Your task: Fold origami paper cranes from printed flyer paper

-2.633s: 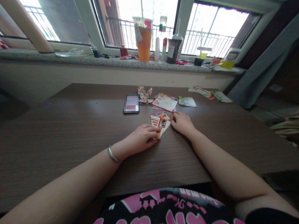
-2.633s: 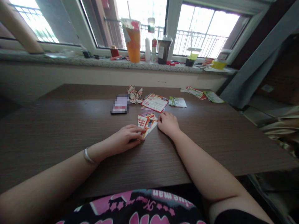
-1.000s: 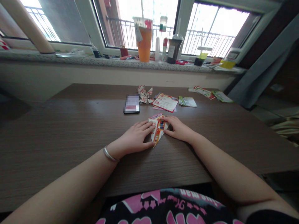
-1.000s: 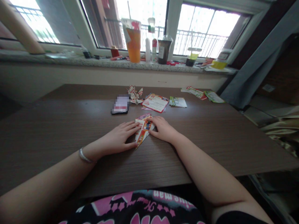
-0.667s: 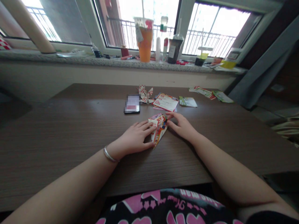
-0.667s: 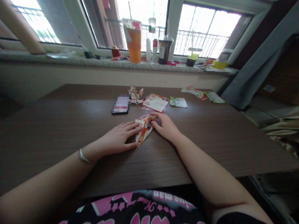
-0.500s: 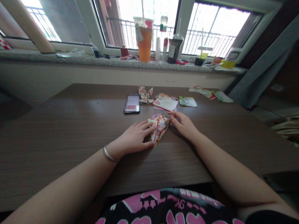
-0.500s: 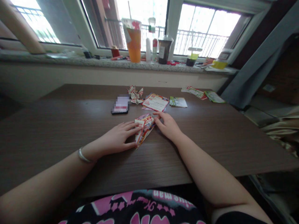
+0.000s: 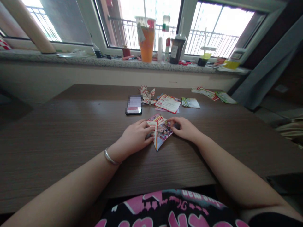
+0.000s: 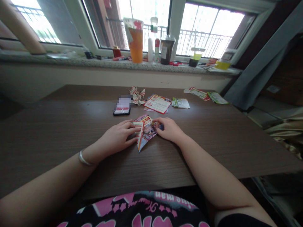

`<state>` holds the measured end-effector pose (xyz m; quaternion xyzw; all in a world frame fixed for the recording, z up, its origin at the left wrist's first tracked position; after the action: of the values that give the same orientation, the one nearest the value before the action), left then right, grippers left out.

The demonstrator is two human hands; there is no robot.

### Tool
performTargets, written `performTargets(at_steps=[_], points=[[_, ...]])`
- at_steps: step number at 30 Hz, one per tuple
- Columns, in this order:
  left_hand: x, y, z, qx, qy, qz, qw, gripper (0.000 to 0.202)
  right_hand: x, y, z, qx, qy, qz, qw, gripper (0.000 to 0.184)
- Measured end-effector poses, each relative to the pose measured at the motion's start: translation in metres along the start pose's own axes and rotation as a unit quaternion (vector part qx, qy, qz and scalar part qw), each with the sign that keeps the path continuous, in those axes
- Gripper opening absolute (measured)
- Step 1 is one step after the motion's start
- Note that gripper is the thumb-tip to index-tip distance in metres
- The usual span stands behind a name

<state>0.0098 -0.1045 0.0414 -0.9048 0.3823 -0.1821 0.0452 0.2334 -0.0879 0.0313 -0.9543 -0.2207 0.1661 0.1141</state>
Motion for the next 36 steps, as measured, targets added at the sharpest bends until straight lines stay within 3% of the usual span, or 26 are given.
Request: performTargets(at_steps=[6, 15, 21, 28, 31, 36], points=[[0.001, -0.002, -0.001, 0.014, 0.004, 0.023, 1.000, 0.032, -0.006, 0.001, 0.003, -0.024, 0.008, -0.066, 0.998, 0.048], [0.003, -0.006, 0.011, -0.021, 0.053, 0.171, 0.984, 0.035, -0.002, 0.004, 0.012, -0.036, 0.017, -0.124, 0.991, 0.068], [0.006, -0.006, 0.005, 0.001, 0.050, 0.158, 0.986, 0.029, 0.003, 0.005, 0.017, -0.081, 0.003, -0.097, 0.992, 0.084], [0.007, -0.005, -0.005, 0.000, -0.008, 0.097, 0.995, 0.021, 0.006, 0.005, 0.017, -0.090, -0.010, -0.070, 0.993, 0.098], [0.006, -0.005, -0.007, 0.006, -0.015, 0.087, 0.996, 0.020, 0.005, 0.005, 0.014, -0.100, -0.001, -0.057, 0.993, 0.088], [0.005, -0.005, -0.006, 0.019, -0.004, 0.091, 0.996, 0.017, -0.003, 0.003, 0.008, -0.073, -0.024, -0.066, 0.995, 0.035]])
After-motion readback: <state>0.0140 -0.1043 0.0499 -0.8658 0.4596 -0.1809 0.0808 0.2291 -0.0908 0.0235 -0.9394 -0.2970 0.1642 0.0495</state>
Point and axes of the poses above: each hand's wrist, its own y-axis away from the middle knuckle, its own z-axis out of the palm, x = y × z, the point moved 3 cm from there along -y, towards the middle knuckle, and after that the axes turned 14 degrees about y, right-handed, at the moved point
